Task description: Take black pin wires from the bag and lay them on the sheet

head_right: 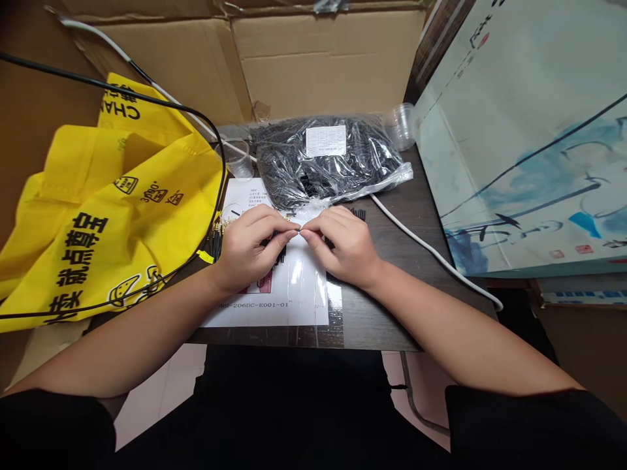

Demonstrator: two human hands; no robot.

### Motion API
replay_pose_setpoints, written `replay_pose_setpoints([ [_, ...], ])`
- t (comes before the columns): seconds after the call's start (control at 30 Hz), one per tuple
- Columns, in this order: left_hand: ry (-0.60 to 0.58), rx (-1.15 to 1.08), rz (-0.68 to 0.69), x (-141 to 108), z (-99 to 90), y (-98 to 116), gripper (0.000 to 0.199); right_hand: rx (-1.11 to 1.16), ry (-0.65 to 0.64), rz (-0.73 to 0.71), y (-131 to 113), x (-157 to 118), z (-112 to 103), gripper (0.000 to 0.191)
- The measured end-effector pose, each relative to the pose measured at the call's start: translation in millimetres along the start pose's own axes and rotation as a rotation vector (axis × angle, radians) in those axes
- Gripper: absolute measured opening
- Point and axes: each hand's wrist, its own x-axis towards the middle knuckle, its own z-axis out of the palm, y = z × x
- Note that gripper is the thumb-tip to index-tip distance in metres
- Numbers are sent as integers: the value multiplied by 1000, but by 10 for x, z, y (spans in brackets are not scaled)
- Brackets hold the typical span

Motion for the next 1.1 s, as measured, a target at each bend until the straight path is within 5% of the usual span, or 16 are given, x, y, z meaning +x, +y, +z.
replay_pose_setpoints([
  [0.57,54,62,84,-21,1,52,9,82,69,63,-51,0,43,15],
  [1.1,62,-112,-70,0,-16,100,6,98,129,-9,-45,32,4,20],
])
